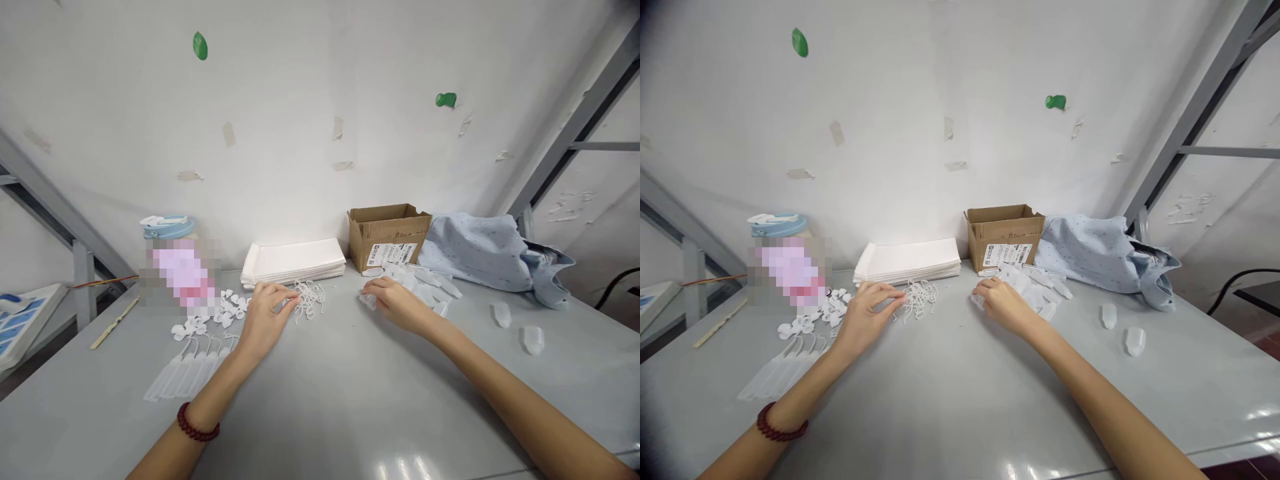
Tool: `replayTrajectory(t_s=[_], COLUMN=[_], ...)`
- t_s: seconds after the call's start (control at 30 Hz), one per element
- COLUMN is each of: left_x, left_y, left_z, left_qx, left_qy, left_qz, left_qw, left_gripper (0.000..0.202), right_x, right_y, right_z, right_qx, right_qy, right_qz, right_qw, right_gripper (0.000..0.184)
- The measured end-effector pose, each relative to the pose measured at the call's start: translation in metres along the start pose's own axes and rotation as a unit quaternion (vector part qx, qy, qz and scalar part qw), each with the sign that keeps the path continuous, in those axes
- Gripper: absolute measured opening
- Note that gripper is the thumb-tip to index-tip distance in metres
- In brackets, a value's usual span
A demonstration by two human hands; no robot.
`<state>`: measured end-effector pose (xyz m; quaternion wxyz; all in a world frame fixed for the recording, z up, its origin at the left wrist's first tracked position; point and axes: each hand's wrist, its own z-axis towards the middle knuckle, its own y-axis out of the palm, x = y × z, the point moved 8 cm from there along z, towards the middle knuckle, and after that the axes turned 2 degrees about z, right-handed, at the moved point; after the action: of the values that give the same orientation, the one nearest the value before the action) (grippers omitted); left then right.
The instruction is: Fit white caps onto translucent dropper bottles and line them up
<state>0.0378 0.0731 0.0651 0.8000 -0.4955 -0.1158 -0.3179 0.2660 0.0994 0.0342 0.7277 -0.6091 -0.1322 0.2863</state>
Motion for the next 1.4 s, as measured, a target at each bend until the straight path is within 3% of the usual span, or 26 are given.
replayTrajectory(t_s=[0.2, 0.33, 0.47, 0.7, 0.77, 0.93, 1.03, 1.17, 1.27, 1.4], left_x=[0.007, 0.007, -0.004, -0.037, -0.041, -0.042, -0.039, -0.030, -0.016, 0.010], left_y=[-0.011, -0.013, -0.021, -0.013, -0.006, 0.003, 0.001, -0.006, -0.003, 0.010], left_z=[-0.004, -0.005, -0.004, -0.006, -0.008, -0.009, -0.007, -0.005, -0.005, -0.010], left_qx=[0.038, 0.049, 0.083, 0.105, 0.101, 0.091, 0.083, 0.062, -0.001, -0.130], left_qy=[-0.003, -0.011, -0.072, -0.227, -0.245, -0.258, -0.254, -0.221, -0.185, -0.137], left_qz=[-0.053, -0.085, -0.139, -0.324, -0.367, -0.415, -0.409, -0.319, -0.253, -0.262], left_qw=[0.998, 0.995, 0.984, 0.912, 0.892, 0.868, 0.873, 0.920, 0.950, 0.947], left_gripper=[0.017, 0.016, 0.019, 0.032, 0.036, 0.038, 0.035, 0.029, 0.027, 0.025], right_x=[-0.005, -0.008, -0.010, -0.019, -0.021, -0.017, -0.017, -0.019, -0.023, -0.039], right_y=[-0.001, 0.003, 0.008, 0.012, 0.013, 0.011, 0.012, 0.013, 0.014, -0.004], right_z=[-0.002, -0.001, 0.000, 0.000, -0.001, -0.001, -0.001, -0.001, -0.001, -0.004], right_qx=[0.011, 0.007, -0.006, 0.006, 0.020, 0.038, 0.019, 0.014, 0.027, 0.126], right_qy=[0.018, 0.040, 0.046, -0.009, -0.020, 0.018, 0.025, 0.027, 0.014, -0.043], right_qz=[-0.021, -0.057, -0.067, 0.014, 0.032, -0.040, -0.048, -0.012, 0.038, 0.201], right_qw=[1.000, 0.998, 0.997, 1.000, 0.999, 0.998, 0.998, 0.999, 0.999, 0.970], right_gripper=[0.026, 0.026, 0.028, 0.031, 0.032, 0.029, 0.028, 0.030, 0.033, 0.031])
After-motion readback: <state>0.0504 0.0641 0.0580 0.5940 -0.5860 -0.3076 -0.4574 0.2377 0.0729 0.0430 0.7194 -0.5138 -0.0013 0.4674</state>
